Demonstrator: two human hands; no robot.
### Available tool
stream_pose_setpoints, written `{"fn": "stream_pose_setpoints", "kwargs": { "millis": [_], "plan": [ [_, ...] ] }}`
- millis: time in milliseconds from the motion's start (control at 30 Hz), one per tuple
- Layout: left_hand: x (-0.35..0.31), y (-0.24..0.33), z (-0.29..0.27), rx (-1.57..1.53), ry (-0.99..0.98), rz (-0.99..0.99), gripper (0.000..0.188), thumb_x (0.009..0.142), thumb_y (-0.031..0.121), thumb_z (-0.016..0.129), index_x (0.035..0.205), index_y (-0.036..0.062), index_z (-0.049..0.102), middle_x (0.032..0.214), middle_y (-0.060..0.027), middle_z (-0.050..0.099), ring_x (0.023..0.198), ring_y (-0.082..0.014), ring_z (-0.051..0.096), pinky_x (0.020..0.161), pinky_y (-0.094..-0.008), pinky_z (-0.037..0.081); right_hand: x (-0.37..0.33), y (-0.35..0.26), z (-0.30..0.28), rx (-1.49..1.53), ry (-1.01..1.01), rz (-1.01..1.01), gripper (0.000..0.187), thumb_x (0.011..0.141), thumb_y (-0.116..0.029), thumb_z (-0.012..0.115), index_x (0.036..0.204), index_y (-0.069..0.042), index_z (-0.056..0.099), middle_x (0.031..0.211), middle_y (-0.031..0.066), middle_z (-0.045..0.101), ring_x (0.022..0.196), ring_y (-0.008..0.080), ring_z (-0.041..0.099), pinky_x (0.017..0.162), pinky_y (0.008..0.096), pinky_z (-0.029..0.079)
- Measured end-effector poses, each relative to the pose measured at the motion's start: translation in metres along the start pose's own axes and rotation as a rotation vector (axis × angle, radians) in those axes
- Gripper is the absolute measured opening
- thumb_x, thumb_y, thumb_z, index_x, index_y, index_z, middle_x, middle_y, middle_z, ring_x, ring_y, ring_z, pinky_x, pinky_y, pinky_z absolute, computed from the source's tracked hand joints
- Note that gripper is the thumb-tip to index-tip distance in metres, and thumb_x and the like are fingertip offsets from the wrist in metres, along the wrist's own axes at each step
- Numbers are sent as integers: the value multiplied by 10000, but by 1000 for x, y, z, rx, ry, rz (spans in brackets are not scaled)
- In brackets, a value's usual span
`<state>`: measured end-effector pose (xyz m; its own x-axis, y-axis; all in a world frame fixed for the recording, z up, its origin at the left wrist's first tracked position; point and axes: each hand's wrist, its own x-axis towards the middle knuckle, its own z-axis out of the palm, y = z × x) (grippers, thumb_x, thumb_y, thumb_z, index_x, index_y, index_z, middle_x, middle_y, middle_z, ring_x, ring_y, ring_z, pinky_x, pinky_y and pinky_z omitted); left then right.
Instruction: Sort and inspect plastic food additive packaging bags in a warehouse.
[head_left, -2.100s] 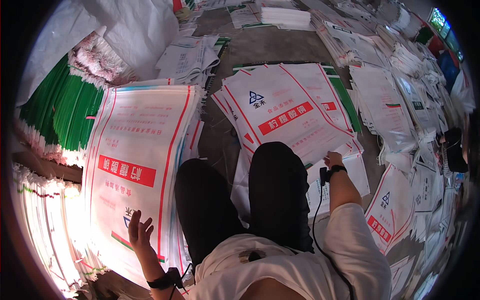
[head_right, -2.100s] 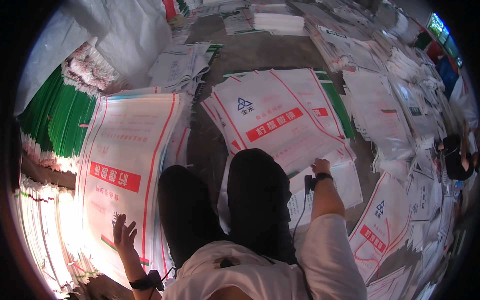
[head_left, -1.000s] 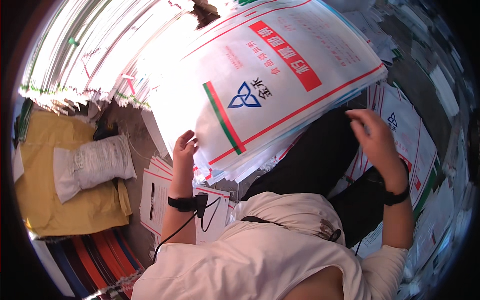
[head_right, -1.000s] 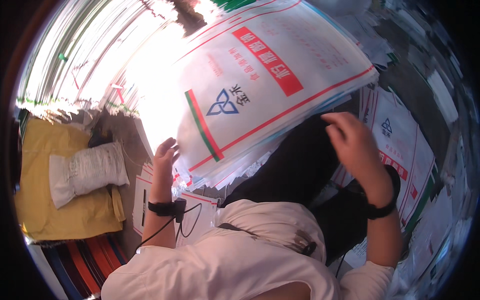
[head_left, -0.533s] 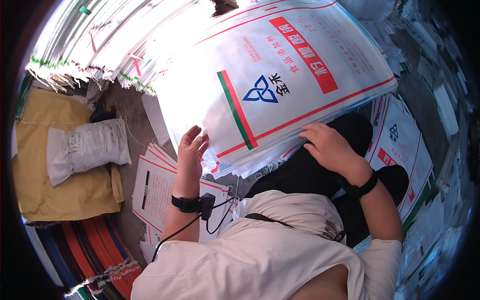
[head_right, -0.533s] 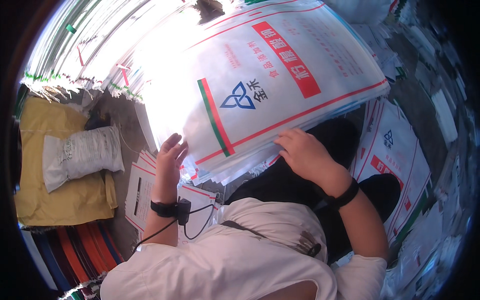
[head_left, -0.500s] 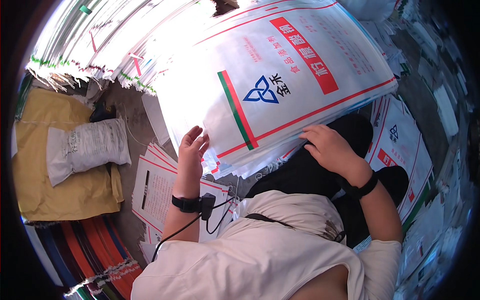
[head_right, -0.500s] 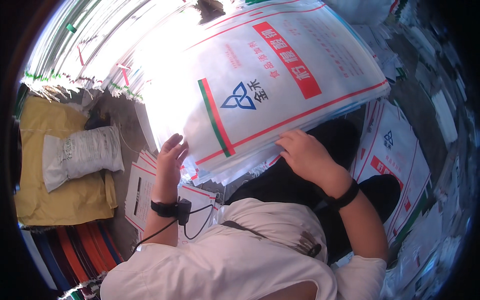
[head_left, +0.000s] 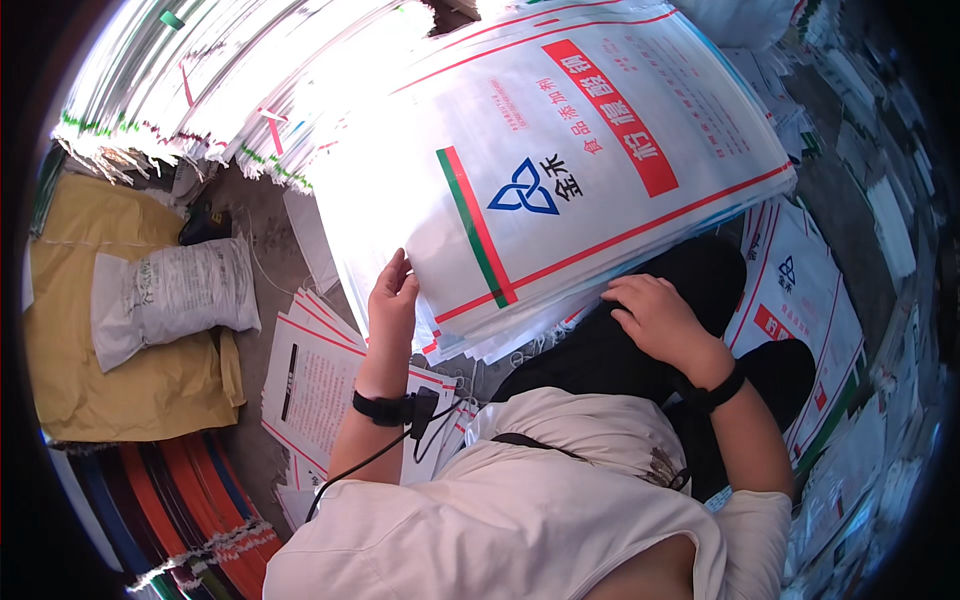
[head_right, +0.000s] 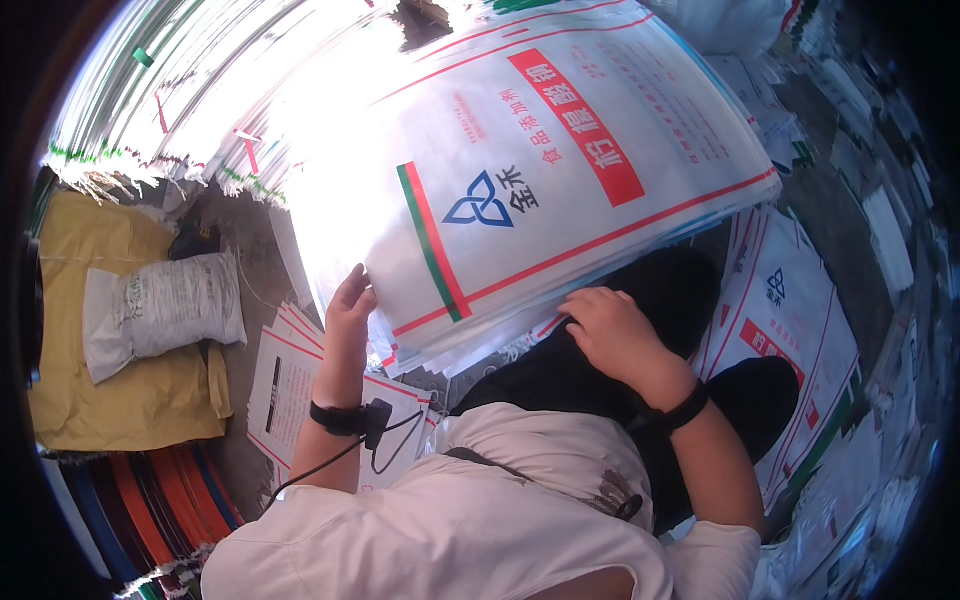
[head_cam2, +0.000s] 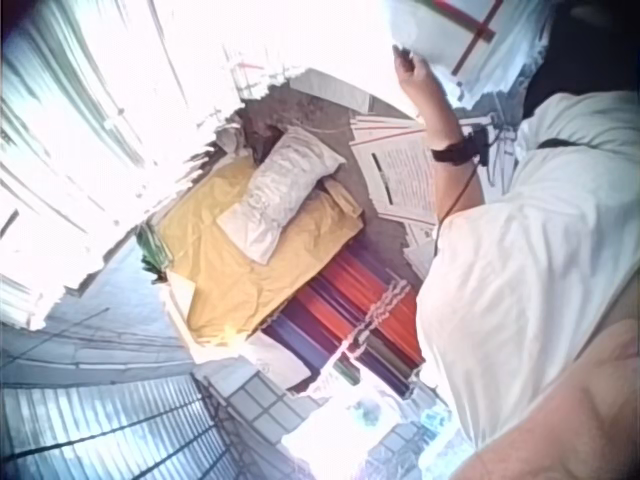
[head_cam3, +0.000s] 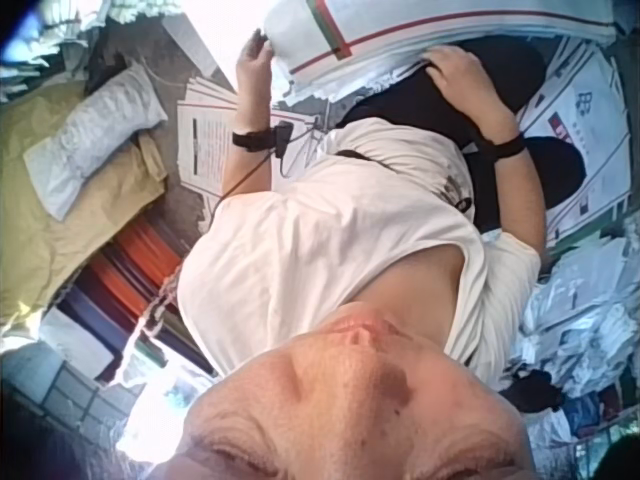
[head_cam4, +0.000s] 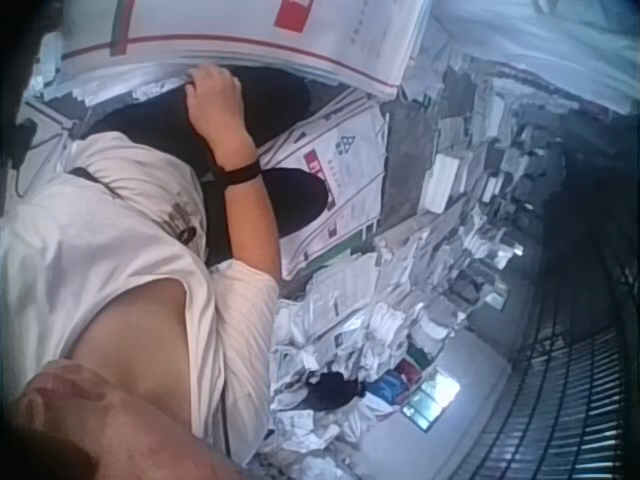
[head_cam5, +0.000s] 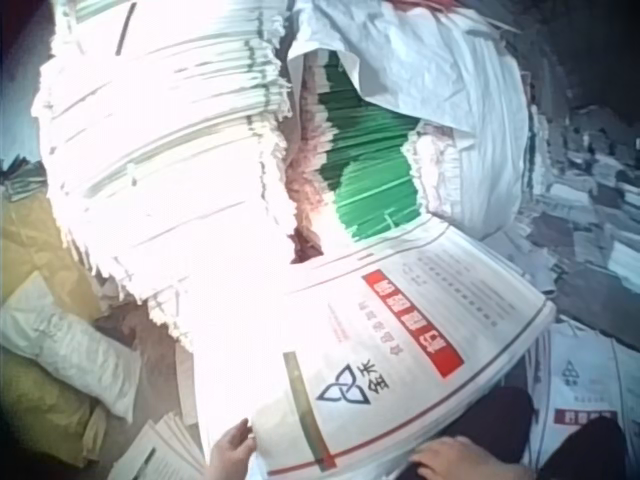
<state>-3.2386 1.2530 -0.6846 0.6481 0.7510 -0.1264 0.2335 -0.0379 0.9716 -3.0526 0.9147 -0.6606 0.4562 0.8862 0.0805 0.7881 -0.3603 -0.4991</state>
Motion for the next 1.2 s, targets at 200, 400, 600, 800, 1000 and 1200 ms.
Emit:
{"fn": "stream_pose_setpoints", "kwargs": {
  "millis": [200,400,600,800,1000,1200],
  "plan": [
    [-12,27,8,445,56,336,535,984,88,584,1469,-73,424,1271,-202,645,1036,-219,676,877,-323,548,-3,2,1,-3,31,-17,273,882,-134,672,1139,-45,673,1189,126,670,1163,290,600,1018,430,449],
    [-9,43,13,-83,-47,-95,443,961,161,655,1319,-82,558,1093,-147,691,940,-158,673,771,-282,549,-7,1,2,18,81,-5,267,879,-129,670,1132,-43,674,1183,123,670,1158,289,601,1012,427,452],
    [-6,44,13,-229,-75,-89,312,961,172,686,1152,-71,647,1009,-97,722,869,-145,685,784,-261,548,-3,-6,-12,20,87,10,400,870,-116,679,1256,-41,608,1335,152,582,1218,331,562,1041,436,438],
    [-15,92,15,-479,-86,27,194,1023,196,601,1053,13,658,977,-50,695,870,-122,670,770,-260,525,17,-13,-36,-202,281,-10,699,824,-108,733,1451,-73,427,1502,146,414,1331,329,478,1074,465,413],
    [-31,127,11,-712,-171,175,563,1051,364,484,1453,-28,442,1379,-165,568,1294,-274,528,1110,-429,386,41,49,-52,-299,629,66,291,888,-60,543,1144,-57,681,1146,110,698,1099,309,619,969,454,473],
    [13,88,-25,-436,-66,79,248,1016,154,579,1181,-29,611,1050,-70,704,910,-131,686,797,-269,545,27,29,-91,-471,611,-75,289,852,-51,560,1116,-60,678,1022,49,697,929,264,625,815,393,482]
  ]
}}
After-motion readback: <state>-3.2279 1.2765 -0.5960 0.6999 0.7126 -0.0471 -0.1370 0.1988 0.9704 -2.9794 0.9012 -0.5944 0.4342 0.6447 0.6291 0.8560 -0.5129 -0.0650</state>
